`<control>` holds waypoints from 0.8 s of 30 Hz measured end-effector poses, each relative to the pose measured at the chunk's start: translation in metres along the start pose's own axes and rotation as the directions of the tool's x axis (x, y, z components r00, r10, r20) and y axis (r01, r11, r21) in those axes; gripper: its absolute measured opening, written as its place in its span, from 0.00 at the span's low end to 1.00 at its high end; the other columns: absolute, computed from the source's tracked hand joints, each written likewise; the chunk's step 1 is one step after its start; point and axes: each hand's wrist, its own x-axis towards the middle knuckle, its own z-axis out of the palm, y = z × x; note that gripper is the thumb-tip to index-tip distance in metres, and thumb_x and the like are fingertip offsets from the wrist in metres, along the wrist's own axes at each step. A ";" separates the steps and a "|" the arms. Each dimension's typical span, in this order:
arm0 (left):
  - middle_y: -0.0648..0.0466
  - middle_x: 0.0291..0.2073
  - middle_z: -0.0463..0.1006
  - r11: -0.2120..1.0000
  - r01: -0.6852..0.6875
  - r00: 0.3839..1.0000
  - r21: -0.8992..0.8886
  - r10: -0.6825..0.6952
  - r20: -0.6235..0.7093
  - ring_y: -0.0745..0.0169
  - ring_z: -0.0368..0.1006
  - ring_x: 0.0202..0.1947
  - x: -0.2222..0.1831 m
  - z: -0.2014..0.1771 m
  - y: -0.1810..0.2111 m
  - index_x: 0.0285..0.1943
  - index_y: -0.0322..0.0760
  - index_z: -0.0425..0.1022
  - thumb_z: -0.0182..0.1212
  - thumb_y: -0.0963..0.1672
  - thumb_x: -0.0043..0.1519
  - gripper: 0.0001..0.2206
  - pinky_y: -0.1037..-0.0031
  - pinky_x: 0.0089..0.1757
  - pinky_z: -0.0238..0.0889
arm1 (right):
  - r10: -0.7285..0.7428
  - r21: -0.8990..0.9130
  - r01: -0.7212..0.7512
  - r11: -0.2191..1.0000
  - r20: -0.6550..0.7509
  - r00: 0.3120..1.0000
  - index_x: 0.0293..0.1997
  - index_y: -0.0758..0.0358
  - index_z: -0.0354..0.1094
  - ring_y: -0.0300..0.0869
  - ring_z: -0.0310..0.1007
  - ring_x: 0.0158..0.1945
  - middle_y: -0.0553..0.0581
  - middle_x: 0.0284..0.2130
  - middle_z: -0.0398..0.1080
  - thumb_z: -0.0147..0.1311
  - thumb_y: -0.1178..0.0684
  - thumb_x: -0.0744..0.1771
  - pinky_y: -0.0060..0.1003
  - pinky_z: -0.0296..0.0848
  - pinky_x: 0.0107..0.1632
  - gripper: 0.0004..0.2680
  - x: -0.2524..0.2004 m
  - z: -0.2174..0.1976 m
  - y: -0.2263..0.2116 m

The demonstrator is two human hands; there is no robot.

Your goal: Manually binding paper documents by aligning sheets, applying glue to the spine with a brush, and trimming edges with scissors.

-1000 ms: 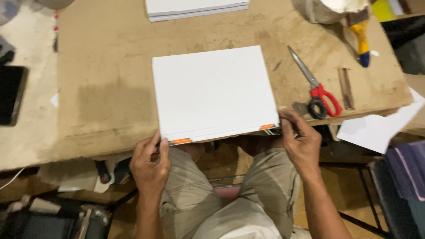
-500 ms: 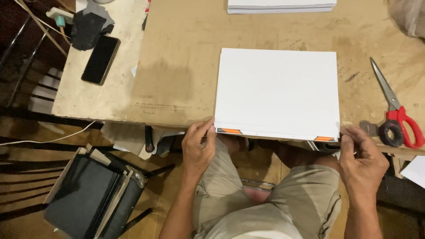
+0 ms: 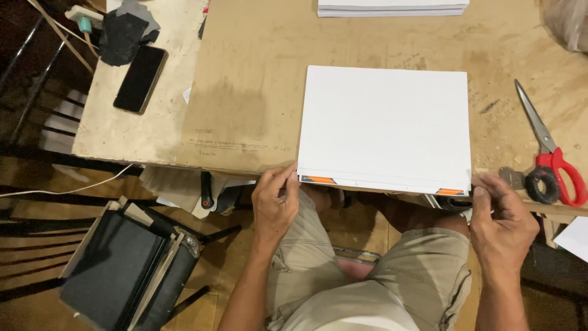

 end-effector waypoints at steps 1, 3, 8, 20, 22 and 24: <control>0.47 0.44 0.80 1.000 0.000 1.000 -0.005 0.000 0.004 0.57 0.79 0.45 0.000 -0.001 0.000 0.55 0.33 0.81 0.58 0.39 0.66 0.11 0.74 0.46 0.77 | 0.002 -0.005 -0.002 1.000 -0.003 1.000 0.64 0.76 0.71 0.48 0.74 0.55 0.66 0.52 0.74 0.52 0.66 0.75 0.40 0.73 0.62 0.10 0.000 0.001 0.001; 0.47 0.44 0.82 0.999 0.032 0.999 0.022 -0.033 0.018 0.57 0.79 0.45 0.000 0.000 0.000 0.55 0.33 0.81 0.58 0.42 0.67 0.12 0.71 0.47 0.75 | -0.021 -0.004 0.021 1.000 -0.003 1.000 0.61 0.75 0.72 0.44 0.74 0.53 0.62 0.49 0.75 0.52 0.65 0.74 0.37 0.72 0.62 0.08 0.001 0.000 0.003; 0.46 0.40 0.82 0.993 -0.104 0.995 0.048 0.104 0.000 0.51 0.80 0.42 0.002 -0.001 -0.006 0.52 0.33 0.83 0.61 0.39 0.66 0.09 0.68 0.44 0.71 | 0.011 0.070 -0.003 0.998 -0.110 0.994 0.57 0.72 0.73 0.42 0.74 0.49 0.64 0.44 0.76 0.54 0.66 0.71 0.39 0.73 0.54 0.08 0.005 0.008 0.015; 0.46 0.45 0.80 0.998 0.030 0.999 0.053 -0.032 0.034 0.62 0.78 0.39 -0.001 -0.003 0.005 0.57 0.32 0.81 0.59 0.41 0.69 0.11 0.75 0.40 0.72 | 0.068 0.124 -0.063 0.990 -0.037 0.997 0.56 0.69 0.72 0.40 0.76 0.53 0.57 0.48 0.77 0.51 0.59 0.71 0.32 0.74 0.60 0.09 0.008 0.004 -0.011; 0.45 0.46 0.80 0.998 0.021 0.999 0.063 -0.023 0.033 0.59 0.79 0.44 -0.001 -0.003 0.005 0.57 0.32 0.81 0.59 0.41 0.69 0.11 0.73 0.44 0.72 | 0.084 0.134 -0.079 0.988 -0.034 0.996 0.55 0.69 0.72 0.40 0.75 0.54 0.57 0.48 0.77 0.51 0.59 0.71 0.32 0.73 0.61 0.09 0.008 0.003 -0.013; 0.46 0.45 0.80 0.995 0.068 0.997 0.067 -0.071 0.044 0.61 0.78 0.39 -0.002 -0.003 0.005 0.58 0.33 0.81 0.58 0.42 0.69 0.12 0.74 0.38 0.72 | 0.087 0.139 -0.083 0.987 -0.025 0.996 0.56 0.69 0.72 0.40 0.76 0.54 0.57 0.48 0.77 0.51 0.59 0.71 0.33 0.74 0.62 0.09 0.008 0.003 -0.012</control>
